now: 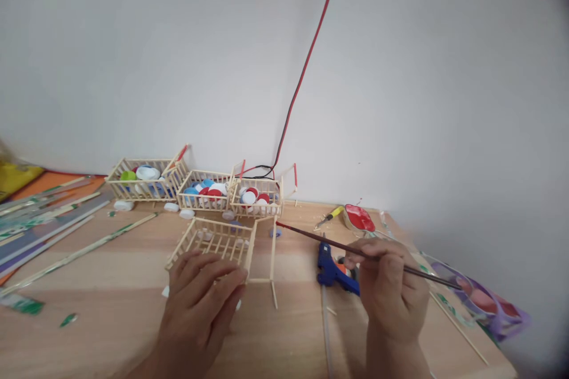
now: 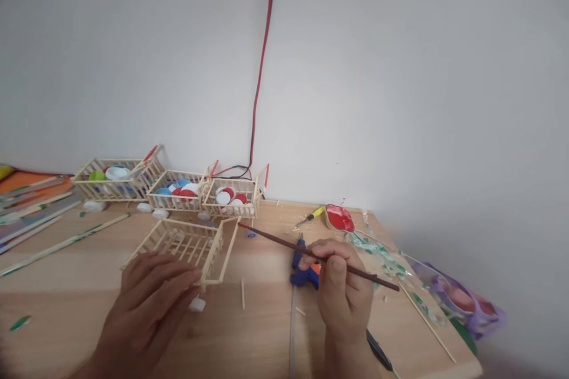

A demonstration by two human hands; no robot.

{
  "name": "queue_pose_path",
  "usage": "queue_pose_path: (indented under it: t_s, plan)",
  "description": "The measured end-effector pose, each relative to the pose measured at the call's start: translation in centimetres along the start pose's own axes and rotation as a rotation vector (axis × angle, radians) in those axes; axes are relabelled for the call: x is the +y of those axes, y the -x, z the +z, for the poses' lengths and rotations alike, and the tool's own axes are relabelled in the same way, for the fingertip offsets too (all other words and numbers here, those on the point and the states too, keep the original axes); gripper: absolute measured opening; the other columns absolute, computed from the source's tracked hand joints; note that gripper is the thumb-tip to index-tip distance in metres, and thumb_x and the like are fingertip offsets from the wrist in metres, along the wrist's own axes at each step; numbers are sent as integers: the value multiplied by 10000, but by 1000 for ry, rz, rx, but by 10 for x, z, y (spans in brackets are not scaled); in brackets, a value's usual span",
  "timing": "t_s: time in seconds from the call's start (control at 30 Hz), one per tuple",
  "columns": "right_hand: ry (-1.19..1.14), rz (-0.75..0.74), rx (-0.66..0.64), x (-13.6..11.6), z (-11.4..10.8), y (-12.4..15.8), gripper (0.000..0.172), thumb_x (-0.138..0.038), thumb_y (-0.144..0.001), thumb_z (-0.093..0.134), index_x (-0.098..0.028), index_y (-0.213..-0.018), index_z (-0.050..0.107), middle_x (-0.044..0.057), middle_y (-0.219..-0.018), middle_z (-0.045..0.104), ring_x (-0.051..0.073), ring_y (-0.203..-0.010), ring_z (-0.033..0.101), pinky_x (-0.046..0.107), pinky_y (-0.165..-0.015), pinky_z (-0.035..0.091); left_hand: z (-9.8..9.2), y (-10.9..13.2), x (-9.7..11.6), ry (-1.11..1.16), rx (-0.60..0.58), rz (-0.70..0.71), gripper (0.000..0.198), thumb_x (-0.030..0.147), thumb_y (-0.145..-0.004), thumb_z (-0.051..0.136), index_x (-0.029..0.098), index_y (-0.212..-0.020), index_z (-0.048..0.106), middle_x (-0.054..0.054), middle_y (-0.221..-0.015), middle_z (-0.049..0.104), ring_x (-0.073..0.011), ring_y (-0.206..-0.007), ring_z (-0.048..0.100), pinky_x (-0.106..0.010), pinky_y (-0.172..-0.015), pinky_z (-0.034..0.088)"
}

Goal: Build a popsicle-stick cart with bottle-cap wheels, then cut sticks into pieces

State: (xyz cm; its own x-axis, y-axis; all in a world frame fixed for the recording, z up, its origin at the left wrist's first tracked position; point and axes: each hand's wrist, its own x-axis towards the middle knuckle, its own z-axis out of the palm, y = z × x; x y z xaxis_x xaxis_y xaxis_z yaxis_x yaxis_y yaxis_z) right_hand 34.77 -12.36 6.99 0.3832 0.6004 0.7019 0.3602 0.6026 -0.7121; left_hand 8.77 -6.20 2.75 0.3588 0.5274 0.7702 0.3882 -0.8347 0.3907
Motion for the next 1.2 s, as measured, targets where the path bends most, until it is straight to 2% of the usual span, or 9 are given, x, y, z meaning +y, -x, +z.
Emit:
queue_pose_path:
  t_s: [0.3, 0.5, 0.63, 0.77, 0.97, 1.2]
  plan:
    - [-103, 25, -93, -16, 0, 1, 246, -331, -976, 456, -192, -880, 634, 15, -630, 579, 152, -582, 563, 325, -568, 464, 0, 0, 0, -19, -3, -10, 267, 67, -825, 604, 240, -1027, 631, -34, -942, 695, -209, -935, 578, -438, -917, 407]
    - [-165, 66, -104, -22, 0, 2, 270, -373, -965, 476, -198, -830, 632, 0, -574, 550, 137, -526, 525, 295, -522, 431, -1, -2, 0, -33, 5, 2, 261, 67, -817, 603, 236, -1014, 634, -30, -923, 697, -209, -922, 588, -422, -895, 419]
    - [-237, 46, -123, -17, -2, -1, 286, -365, -976, 453, -188, -830, 624, -9, -564, 542, 121, -494, 504, 272, -491, 418, -2, -2, 0, -29, -9, 4, 275, 64, -813, 607, 235, -1028, 628, -31, -927, 695, -208, -922, 588, -428, -903, 420]
    - [-272, 120, -88, -7, -2, -5, 296, -348, -988, 426, -187, -811, 601, -20, -560, 531, 109, -471, 505, 257, -477, 416, -3, -2, 0, -31, -11, 3, 273, 63, -817, 605, 236, -1028, 625, -30, -927, 692, -206, -922, 584, -432, -908, 414]
    - [-170, 147, 27, 9, -1, -10, 259, -343, -968, 479, -178, -818, 612, -6, -629, 572, 116, -522, 560, 263, -510, 445, -3, -1, 1, -24, -25, 0, 266, 60, -821, 601, 237, -1020, 620, -34, -922, 688, -210, -921, 575, -454, -927, 399]
    - [-149, 114, 14, 11, -3, -9, 259, -353, -967, 478, -185, -834, 624, 3, -675, 585, 126, -562, 577, 283, -534, 466, -3, -1, 0, -25, -27, -8, 249, 83, -826, 599, 247, -1011, 632, -26, -923, 695, -206, -917, 593, -459, -951, 396]
